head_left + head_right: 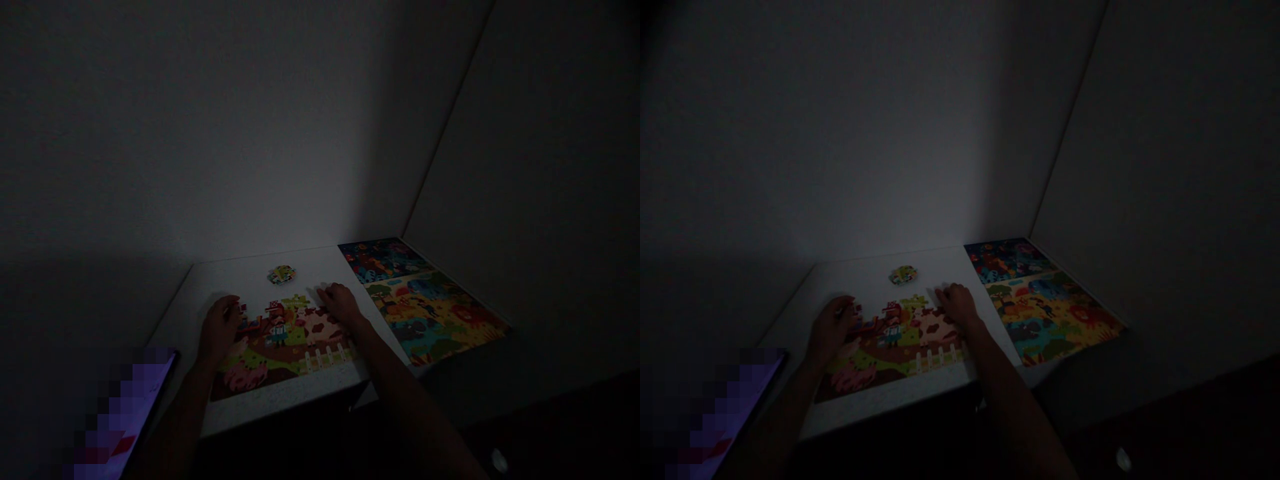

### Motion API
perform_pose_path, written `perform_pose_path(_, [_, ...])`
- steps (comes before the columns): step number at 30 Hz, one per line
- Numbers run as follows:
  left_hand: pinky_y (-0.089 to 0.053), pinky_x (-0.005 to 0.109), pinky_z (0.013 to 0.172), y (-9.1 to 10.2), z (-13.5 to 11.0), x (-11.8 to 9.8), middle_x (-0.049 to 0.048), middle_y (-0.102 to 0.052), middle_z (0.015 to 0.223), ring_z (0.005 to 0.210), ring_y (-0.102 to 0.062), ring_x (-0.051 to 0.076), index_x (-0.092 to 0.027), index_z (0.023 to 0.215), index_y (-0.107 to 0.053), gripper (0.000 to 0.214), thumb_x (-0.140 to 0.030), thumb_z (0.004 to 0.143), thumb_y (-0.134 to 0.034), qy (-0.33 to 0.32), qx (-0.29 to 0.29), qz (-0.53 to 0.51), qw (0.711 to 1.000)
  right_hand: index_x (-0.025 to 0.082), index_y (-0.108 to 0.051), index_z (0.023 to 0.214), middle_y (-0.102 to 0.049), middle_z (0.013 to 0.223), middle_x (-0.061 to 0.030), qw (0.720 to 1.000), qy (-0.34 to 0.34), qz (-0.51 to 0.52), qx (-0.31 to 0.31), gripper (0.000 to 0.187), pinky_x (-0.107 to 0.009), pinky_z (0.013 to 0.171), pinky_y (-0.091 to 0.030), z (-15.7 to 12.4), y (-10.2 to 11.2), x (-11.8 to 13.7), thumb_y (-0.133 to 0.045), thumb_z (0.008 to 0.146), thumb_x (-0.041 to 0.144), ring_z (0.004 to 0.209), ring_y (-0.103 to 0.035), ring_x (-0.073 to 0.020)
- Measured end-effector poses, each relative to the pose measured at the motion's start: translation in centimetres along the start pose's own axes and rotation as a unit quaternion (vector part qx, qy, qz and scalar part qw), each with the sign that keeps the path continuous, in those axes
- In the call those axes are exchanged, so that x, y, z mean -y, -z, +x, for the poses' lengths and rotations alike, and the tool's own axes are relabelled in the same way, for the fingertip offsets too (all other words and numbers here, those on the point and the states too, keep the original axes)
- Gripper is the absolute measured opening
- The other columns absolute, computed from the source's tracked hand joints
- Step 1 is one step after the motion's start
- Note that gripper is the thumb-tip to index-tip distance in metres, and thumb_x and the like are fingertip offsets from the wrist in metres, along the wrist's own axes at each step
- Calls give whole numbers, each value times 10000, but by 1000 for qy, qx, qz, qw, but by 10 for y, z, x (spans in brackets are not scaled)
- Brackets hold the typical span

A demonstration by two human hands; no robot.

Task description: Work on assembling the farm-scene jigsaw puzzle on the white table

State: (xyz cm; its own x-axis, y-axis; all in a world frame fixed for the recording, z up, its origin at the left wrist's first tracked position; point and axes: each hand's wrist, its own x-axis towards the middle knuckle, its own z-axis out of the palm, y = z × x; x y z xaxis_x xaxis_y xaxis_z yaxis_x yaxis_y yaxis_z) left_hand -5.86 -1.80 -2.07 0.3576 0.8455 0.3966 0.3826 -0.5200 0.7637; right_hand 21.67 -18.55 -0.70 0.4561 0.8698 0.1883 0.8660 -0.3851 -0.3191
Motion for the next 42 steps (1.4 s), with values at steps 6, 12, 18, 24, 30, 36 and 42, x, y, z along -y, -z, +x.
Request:
perform_pose_path(6, [-562,317,665,4,-5,-16,53,-700,903,780,-690,216,-211,1003,-633,327,-420,773,-530,58,-2,-52,997,175,-707,765,-705,909,-98,999,-13,31,-1,560,-241,741,-391,1,3,-1,-337,1003,521,857,-645,-170])
perform_pose_path(12, [-556,308,661,3,-5,-15,46,-696,918,777,-676,205,-216,933,-647,296,-423,737,-568,48,-18,-67,996,187,-707,783,-732,870,-82,996,-48,72,26,574,-233,656,-382,-2,11,4,-326,990,562,790,-657,-162])
perform_pose_path(18, [-535,287,636,2,-7,-16,28,-680,875,732,-644,177,-214,904,-648,253,-341,714,-540,45,-42,-73,995,176,-703,747,-724,742,-79,989,-59,131,34,594,-235,582,-371,-5,10,2,-328,981,574,695,-668,-170])
perform_pose_path(24, [-522,271,650,2,-4,-16,13,-666,851,734,-633,163,-212,854,-636,216,-329,685,-571,62,-61,-105,991,178,-737,870,-723,700,-69,978,-68,192,53,606,-237,569,-399,-7,9,1,-315,974,600,616,-677,-169])
perform_pose_path(30, [-526,286,649,2,2,-18,0,-651,780,703,-640,163,-203,823,-617,251,-369,636,-634,95,-54,-170,979,176,-751,876,-729,714,-88,980,-53,185,47,583,-245,612,-416,-6,11,1,-332,981,568,688,-696,-192])
perform_pose_path(36, [-515,263,604,4,4,-20,-15,-649,736,652,-628,144,-194,815,-618,300,-372,587,-697,136,-67,-215,965,191,-751,844,-737,741,-78,985,-48,163,42,573,-253,619,-409,-5,9,1,-330,981,555,695,-688,-195])
perform_pose_path(42, [-492,243,519,1,7,-19,-2,-651,763,621,-621,144,-197,846,-616,325,-405,607,-689,144,-52,-171,973,198,-745,828,-741,743,-70,985,-51,158,43,566,-241,592,-379,-5,13,4,-326,990,541,702,-692,-177])
